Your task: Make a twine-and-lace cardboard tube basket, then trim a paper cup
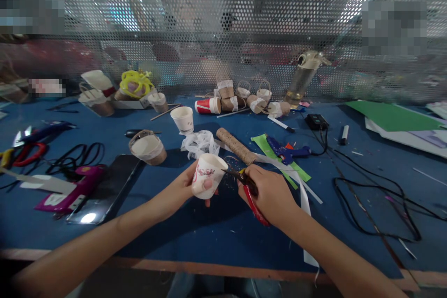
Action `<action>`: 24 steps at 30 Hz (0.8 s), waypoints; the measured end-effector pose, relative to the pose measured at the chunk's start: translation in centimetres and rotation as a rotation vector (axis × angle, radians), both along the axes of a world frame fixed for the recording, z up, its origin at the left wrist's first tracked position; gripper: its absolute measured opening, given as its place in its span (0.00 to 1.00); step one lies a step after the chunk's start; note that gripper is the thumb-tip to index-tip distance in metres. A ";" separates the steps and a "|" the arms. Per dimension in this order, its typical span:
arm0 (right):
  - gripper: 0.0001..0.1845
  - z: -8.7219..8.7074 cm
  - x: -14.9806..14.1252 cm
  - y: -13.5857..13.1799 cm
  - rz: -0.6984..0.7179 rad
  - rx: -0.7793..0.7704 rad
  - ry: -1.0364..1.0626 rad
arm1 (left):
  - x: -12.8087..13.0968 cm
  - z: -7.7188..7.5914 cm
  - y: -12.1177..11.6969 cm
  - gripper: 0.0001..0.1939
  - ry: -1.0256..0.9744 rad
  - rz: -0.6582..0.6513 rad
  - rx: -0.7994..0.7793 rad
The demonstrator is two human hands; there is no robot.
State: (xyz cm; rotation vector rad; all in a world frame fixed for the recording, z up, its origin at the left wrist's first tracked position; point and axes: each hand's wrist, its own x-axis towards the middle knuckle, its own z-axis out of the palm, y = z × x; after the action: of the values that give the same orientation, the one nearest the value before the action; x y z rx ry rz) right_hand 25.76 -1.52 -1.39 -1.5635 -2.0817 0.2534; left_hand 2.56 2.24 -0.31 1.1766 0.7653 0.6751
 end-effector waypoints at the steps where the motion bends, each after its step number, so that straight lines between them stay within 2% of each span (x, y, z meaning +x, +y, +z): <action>1: 0.07 0.1 0.0 0.0 -0.001 -0.011 0.017 | 0.0 0.0 -0.1 0.28 -0.051 -0.015 -0.029; 3: 0.07 0.2 -0.1 0.0 0.002 -0.039 0.062 | 0.0 0.1 -0.2 0.26 -0.122 -0.035 -0.073; 6: 0.09 0.4 -0.1 -0.1 0.023 -0.104 0.155 | 0.0 0.1 -0.2 0.29 -0.096 -0.011 -0.061; 10: 0.09 0.7 -0.1 -0.1 0.064 -0.231 0.316 | -0.2 -0.1 0.1 0.28 0.048 0.060 0.093; 13: 0.10 1.0 0.1 -0.2 0.097 -0.344 0.430 | -0.3 -0.2 0.0 0.29 0.082 0.096 0.231; 17: 0.19 1.4 0.4 -0.2 0.237 -0.542 0.628 | -0.3 0.0 -0.5 0.34 0.100 0.127 0.372; 21: 0.26 1.4 0.4 -0.4 0.382 -0.677 0.797 | -0.5 0.3 -0.8 0.37 0.110 0.107 0.405; 24: 0.26 1.3 0.2 -0.6 0.395 -0.692 0.804 | -0.6 0.2 -0.6 0.31 0.124 0.098 0.428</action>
State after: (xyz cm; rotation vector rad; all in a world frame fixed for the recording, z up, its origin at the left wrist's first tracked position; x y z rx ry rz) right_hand 25.99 -2.08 -0.05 -1.0404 -1.6594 1.5867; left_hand 2.01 1.60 -0.11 1.5892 0.8089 0.8823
